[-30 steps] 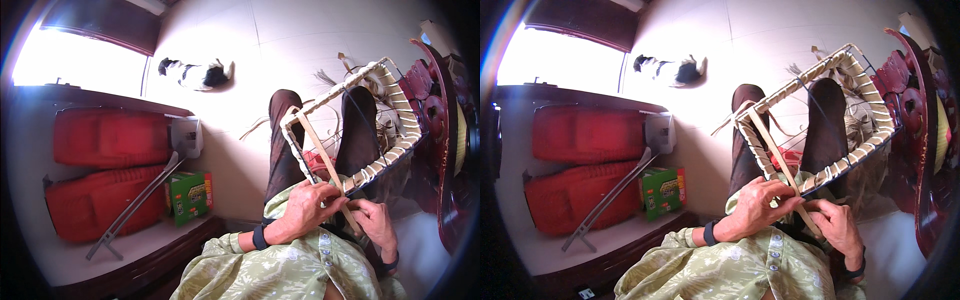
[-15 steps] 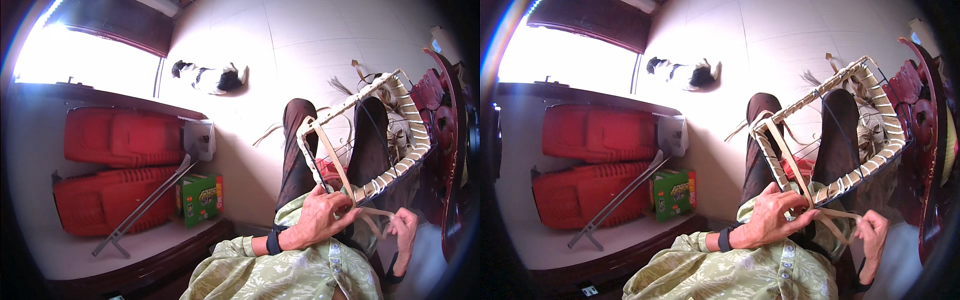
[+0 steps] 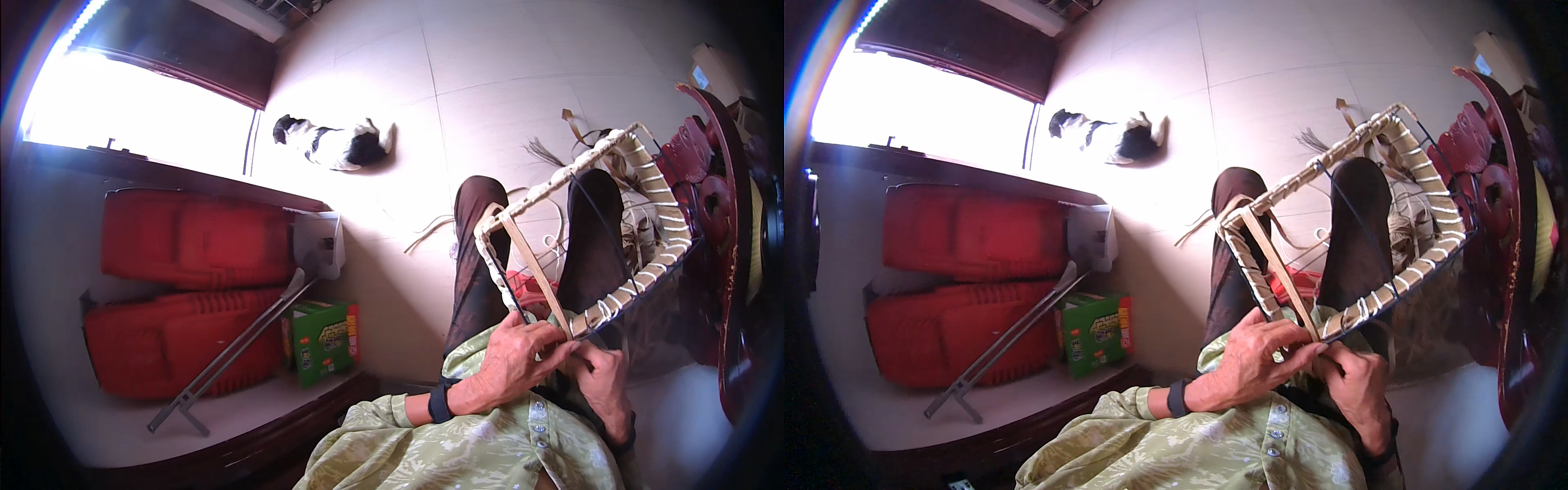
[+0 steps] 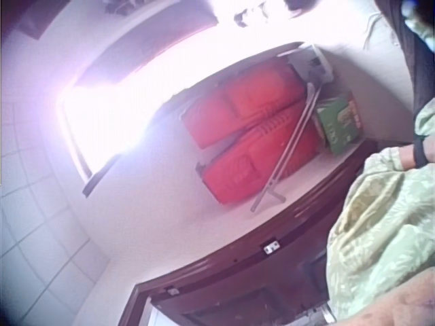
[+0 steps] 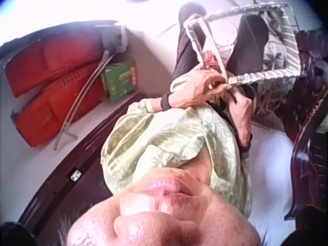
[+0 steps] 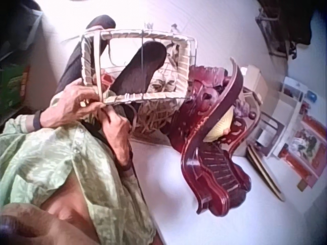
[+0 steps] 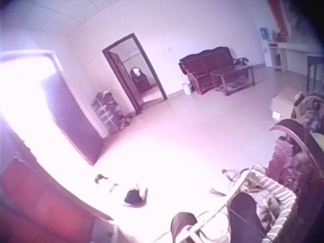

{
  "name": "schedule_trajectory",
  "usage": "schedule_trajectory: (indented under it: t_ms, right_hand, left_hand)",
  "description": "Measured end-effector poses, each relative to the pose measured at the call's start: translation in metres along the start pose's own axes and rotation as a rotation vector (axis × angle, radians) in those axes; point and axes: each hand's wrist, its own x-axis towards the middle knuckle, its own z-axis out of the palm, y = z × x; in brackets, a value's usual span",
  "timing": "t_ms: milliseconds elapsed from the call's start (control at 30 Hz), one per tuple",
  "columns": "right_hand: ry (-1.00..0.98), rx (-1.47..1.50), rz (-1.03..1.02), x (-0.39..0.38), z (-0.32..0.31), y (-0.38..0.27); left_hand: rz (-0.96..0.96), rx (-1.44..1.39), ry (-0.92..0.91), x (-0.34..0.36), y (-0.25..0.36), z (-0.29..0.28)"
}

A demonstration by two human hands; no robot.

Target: The person weaves thin strips through a wire basket frame, pulling the strips tight and securing them around the top edge.

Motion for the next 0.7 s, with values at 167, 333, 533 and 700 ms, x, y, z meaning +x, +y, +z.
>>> schedule_trajectory:
  t_ms: [167, 333, 533, 700]
  right_hand:
    - [0.234, -0.021, 0.020, 0.002, 0.003, 0.008]
    - [0.188, 0.092, -0.092, 0.003, 0.016, 0.010]
    - [0.367, 0.249, 0.276, -0.011, -0.035, 0.028]
    - [0.725, -0.133, 0.601, -0.057, -0.102, 0.136]
  left_hand:
    - [0.046, -0.048, 0.038, 0.005, -0.006, 0.002]
    - [0.007, -0.011, -0.010, 0.004, -0.004, 0.005]
    - [-0.052, -0.041, -0.080, 0.005, -0.003, 0.002]
    - [-0.070, -0.072, -0.085, 0.003, -0.002, 0.000]
